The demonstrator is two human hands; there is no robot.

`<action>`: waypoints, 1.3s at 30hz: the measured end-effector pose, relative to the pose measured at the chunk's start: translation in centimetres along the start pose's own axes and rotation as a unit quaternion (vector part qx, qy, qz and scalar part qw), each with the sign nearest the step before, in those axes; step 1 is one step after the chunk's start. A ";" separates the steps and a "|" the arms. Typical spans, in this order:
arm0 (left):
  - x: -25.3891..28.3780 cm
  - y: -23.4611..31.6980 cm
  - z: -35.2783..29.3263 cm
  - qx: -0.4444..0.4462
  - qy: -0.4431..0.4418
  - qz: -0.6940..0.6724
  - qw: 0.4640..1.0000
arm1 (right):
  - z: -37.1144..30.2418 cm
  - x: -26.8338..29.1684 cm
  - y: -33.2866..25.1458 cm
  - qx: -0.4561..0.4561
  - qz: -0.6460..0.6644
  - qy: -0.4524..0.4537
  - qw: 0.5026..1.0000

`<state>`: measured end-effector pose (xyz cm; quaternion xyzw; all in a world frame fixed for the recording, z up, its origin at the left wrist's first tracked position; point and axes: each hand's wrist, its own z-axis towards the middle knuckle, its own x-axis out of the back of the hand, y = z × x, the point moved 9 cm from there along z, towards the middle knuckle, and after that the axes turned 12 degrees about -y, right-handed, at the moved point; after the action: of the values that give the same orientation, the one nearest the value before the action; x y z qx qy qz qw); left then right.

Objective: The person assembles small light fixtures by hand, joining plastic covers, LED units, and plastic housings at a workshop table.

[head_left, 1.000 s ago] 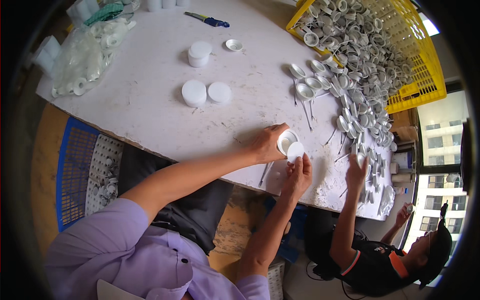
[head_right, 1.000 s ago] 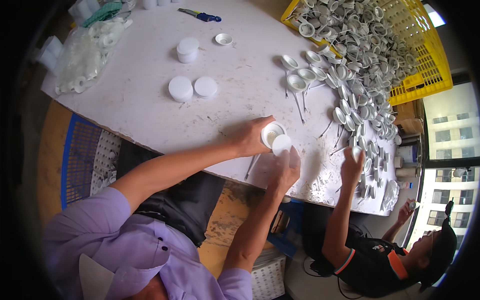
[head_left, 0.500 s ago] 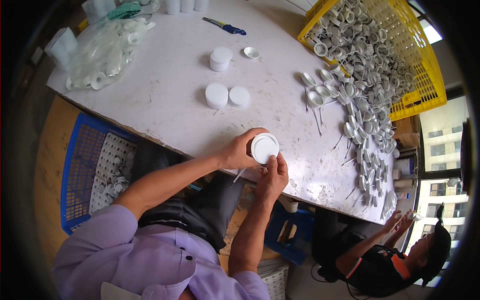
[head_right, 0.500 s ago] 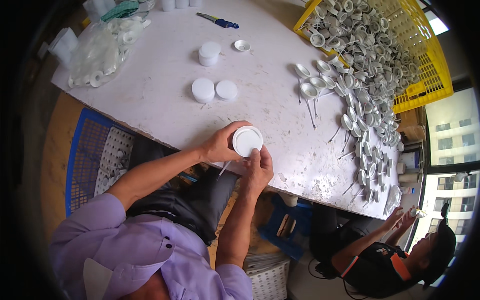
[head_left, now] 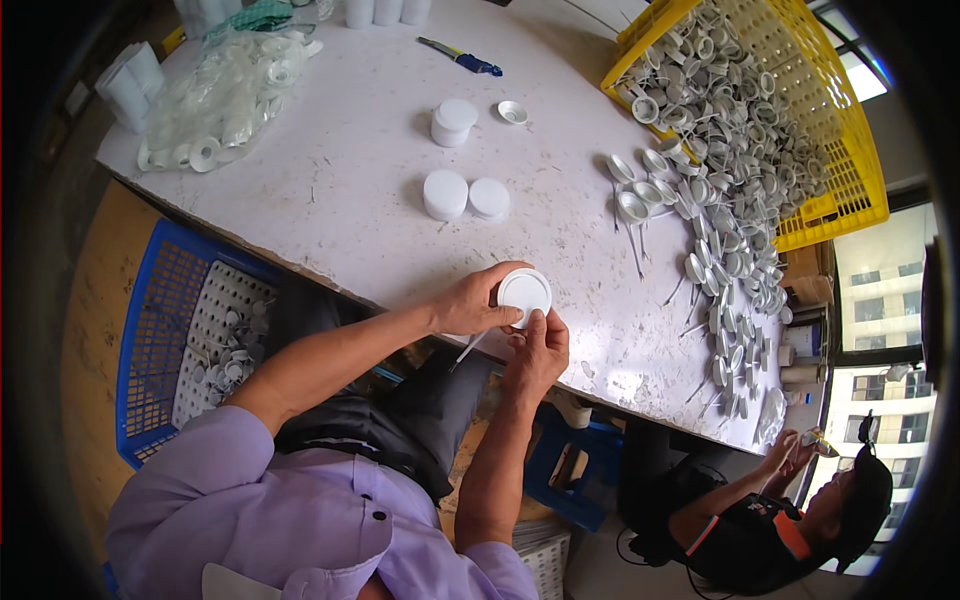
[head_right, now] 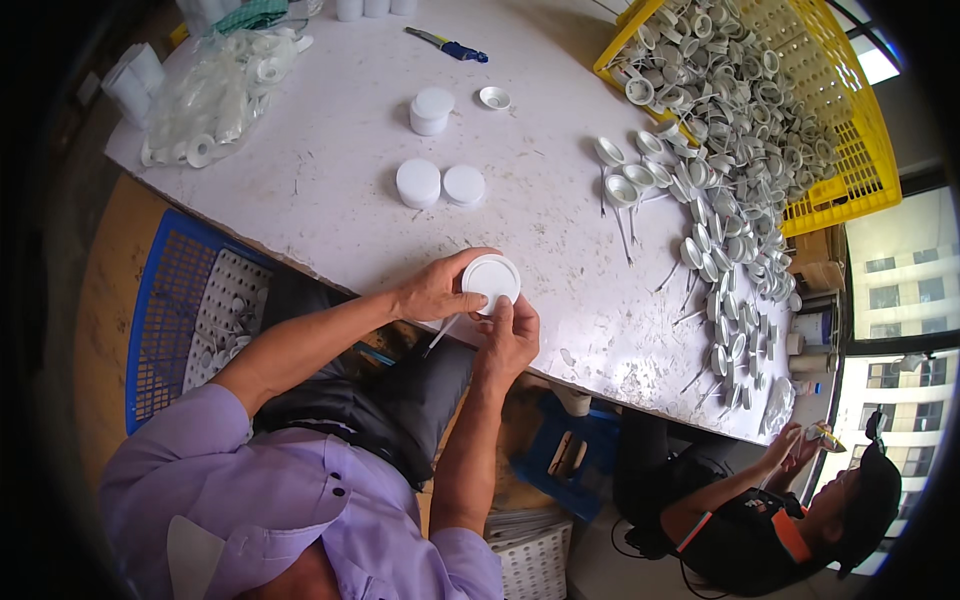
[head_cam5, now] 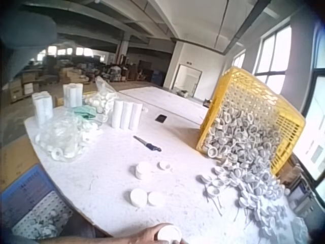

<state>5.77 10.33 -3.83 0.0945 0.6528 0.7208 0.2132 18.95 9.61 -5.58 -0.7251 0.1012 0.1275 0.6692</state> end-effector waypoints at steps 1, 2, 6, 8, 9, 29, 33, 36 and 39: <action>0.1 0.0 0.0 -0.013 0.004 0.013 1.000 | 0.0 -0.1 0.0 0.005 0.004 0.000 1.000; 0.1 0.1 0.0 -0.013 0.003 0.013 1.000 | 0.0 0.0 -0.1 0.011 0.007 0.002 1.000; 0.1 0.0 0.0 0.001 0.002 0.008 1.000 | 0.2 0.1 0.1 0.017 0.007 0.007 1.000; 0.2 -0.1 0.1 0.007 0.004 0.005 1.000 | 0.3 -0.1 0.2 0.010 0.008 0.004 1.000; 0.2 -0.2 0.1 0.011 0.004 -0.002 1.000 | 0.3 -0.1 0.2 0.010 0.008 0.005 1.000; 0.8 0.4 -0.5 0.000 0.021 0.018 1.000 | 0.5 -0.8 0.5 -0.009 0.005 -0.005 1.000; 0.9 0.7 -0.6 -0.006 0.030 0.040 0.999 | 0.6 -0.9 0.5 -0.011 -0.002 -0.004 1.000; 1.1 0.8 -0.8 -0.016 0.042 0.066 0.997 | 0.7 -1.0 0.5 -0.005 -0.004 -0.011 1.000; 1.1 1.0 -0.9 -0.019 0.050 0.068 0.996 | 0.7 -1.2 0.1 0.009 -0.016 -0.013 1.000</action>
<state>4.27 9.96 -3.16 0.0990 0.6408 0.7496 0.1325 17.79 10.22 -5.38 -0.7190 0.0816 0.1254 0.6788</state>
